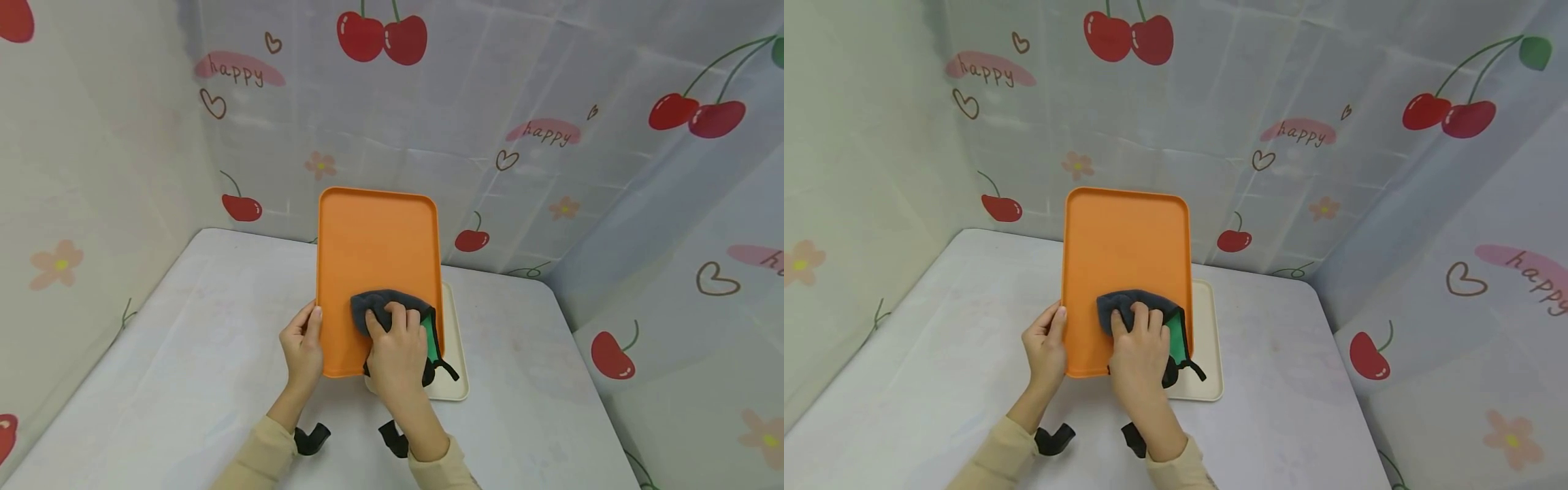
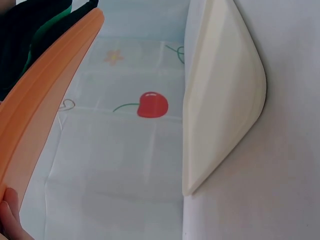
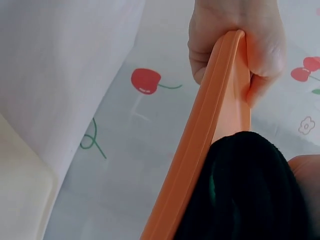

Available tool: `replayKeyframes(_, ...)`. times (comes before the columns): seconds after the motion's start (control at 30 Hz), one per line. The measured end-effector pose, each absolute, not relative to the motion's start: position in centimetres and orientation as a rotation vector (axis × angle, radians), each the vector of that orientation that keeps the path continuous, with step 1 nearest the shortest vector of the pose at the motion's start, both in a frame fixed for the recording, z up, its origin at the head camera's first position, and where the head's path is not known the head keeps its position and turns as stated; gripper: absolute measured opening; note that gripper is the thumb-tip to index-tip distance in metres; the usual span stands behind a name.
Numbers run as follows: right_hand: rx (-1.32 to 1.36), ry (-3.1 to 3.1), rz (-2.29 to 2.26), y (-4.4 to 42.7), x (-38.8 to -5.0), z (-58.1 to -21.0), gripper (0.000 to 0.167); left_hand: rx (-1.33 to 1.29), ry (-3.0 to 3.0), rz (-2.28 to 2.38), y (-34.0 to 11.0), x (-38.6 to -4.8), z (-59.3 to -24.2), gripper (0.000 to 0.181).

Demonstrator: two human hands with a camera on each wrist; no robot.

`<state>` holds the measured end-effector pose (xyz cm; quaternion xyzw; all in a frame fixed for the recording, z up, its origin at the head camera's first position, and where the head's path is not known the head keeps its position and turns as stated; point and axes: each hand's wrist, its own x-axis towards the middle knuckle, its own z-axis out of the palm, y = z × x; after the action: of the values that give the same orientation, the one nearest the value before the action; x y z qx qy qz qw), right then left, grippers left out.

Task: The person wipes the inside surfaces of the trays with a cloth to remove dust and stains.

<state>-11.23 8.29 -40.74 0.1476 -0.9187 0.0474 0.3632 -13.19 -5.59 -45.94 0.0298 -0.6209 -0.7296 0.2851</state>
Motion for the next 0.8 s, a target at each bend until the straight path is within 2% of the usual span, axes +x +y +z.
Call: replayKeyframes(0.8, 0.136, -2.383, 0.141, 14.2, -12.4, -41.3, 0.036, 0.073, -1.623, -1.928, -5.9, -13.4, -45.8, 0.029)
